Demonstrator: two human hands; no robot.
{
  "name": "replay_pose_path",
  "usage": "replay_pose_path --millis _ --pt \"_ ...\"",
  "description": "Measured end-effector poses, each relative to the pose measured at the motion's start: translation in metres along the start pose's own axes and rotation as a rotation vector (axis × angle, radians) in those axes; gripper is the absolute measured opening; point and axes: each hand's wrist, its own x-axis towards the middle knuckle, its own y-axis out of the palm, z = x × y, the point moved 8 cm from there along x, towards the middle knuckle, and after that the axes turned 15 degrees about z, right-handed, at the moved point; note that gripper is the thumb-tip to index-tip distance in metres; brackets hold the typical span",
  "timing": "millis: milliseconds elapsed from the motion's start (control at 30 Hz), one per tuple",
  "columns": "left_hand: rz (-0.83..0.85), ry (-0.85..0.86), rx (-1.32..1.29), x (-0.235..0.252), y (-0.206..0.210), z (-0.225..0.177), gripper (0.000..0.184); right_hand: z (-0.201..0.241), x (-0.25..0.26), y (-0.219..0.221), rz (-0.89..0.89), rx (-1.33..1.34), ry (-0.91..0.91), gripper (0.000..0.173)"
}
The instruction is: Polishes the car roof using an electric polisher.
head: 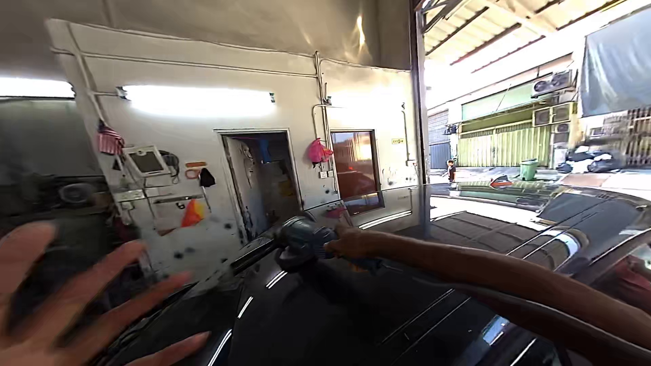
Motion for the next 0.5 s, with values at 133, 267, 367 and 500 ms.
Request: replay_pose_path --millis 133,267,367,500 --pt "0.110 0.333 -0.476 0.067 0.068 -0.004 0.104 -0.047 -0.027 -0.038 -0.091 0.110 0.007 0.057" --pt "0.228 0.460 -0.676 0.152 0.152 -0.026 0.094 -0.107 -0.071 -0.087 -0.224 0.146 0.061 0.055" --pt "0.324 0.481 -0.757 0.195 0.206 -0.055 0.085 -0.152 -0.108 -0.121 -0.305 0.203 0.083 0.048" --pt "0.599 0.603 -0.797 0.230 0.276 -0.088 0.067 -0.215 -0.172 -0.159 -0.456 0.293 0.157 0.050"
